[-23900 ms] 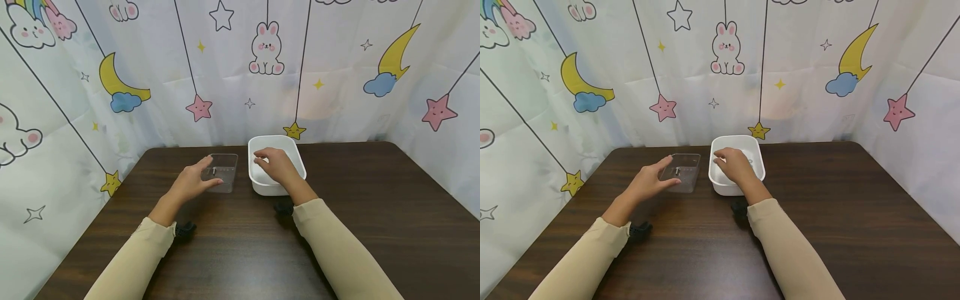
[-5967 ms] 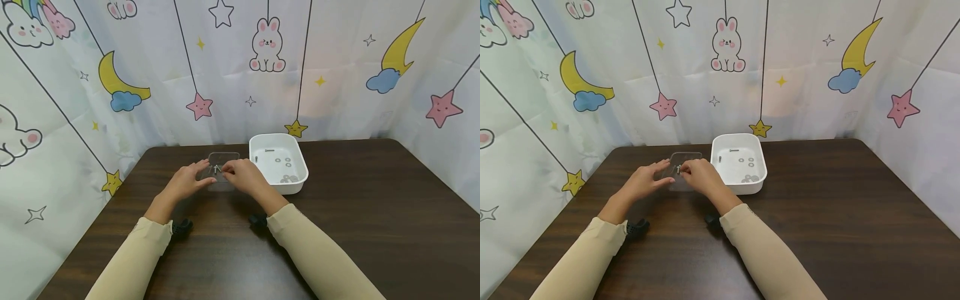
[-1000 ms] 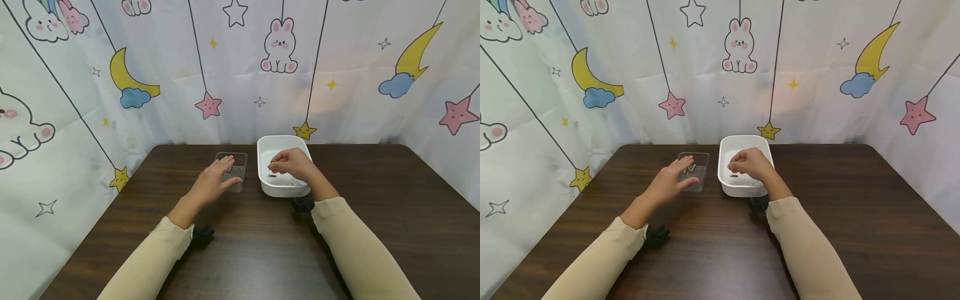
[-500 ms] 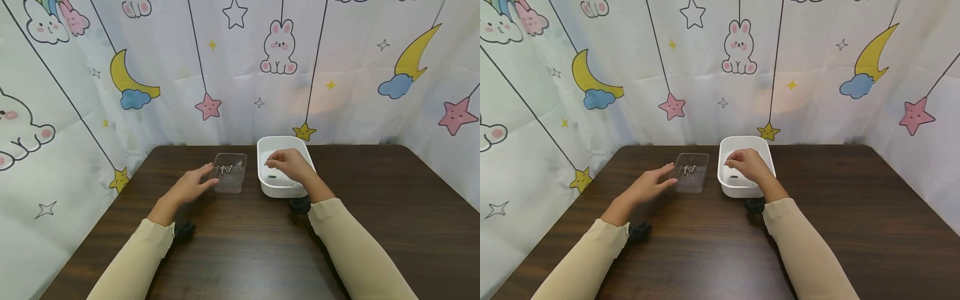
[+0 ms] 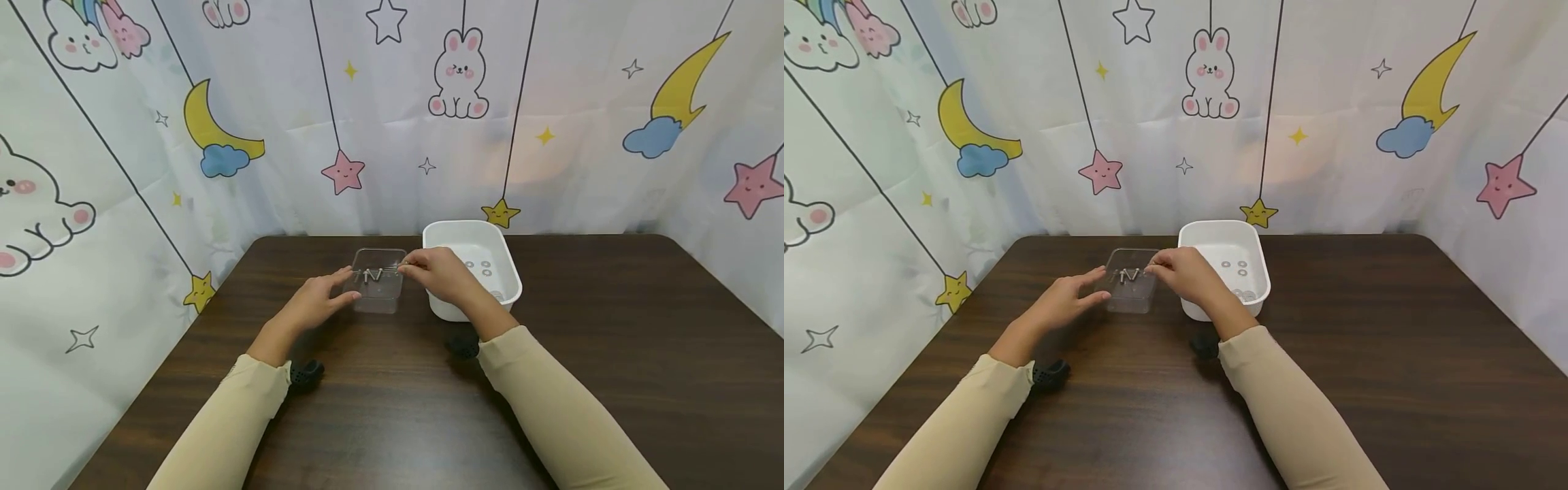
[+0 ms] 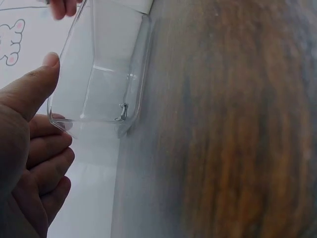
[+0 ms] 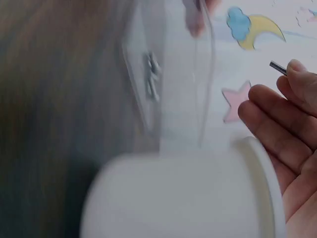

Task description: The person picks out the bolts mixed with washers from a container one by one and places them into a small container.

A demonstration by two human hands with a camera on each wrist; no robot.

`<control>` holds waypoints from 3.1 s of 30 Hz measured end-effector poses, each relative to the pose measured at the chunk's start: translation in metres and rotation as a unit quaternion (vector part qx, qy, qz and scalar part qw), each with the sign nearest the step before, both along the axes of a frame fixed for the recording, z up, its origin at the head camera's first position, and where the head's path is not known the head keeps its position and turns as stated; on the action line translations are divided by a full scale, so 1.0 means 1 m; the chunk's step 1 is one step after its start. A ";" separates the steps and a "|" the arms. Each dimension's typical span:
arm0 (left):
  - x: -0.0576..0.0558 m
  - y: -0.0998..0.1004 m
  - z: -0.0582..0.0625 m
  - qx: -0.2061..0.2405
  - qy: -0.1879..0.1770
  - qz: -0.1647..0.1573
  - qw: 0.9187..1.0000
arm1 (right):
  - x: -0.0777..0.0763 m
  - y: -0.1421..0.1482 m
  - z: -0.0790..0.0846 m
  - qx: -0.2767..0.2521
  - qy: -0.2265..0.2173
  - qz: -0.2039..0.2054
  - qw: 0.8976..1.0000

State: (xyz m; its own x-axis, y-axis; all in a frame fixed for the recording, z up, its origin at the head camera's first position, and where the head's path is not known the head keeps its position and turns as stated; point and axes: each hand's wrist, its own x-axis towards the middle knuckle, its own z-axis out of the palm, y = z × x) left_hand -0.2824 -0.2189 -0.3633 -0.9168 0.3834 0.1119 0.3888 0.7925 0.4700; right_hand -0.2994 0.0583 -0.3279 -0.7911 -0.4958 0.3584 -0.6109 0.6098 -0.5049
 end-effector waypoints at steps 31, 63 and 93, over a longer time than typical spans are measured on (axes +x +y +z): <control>-0.003 0.001 -0.002 0.004 -0.005 0.008 1.000 | 0.013 -0.049 -0.021 0.135 0.008 0.010 0.991; -0.001 0.003 0.003 -0.001 -0.010 0.013 1.000 | -0.018 0.057 -0.009 0.044 -0.078 -0.140 0.986; 0.004 0.078 0.021 -0.013 0.050 -0.033 0.998 | -0.028 0.059 -0.021 0.179 -0.193 -0.099 0.960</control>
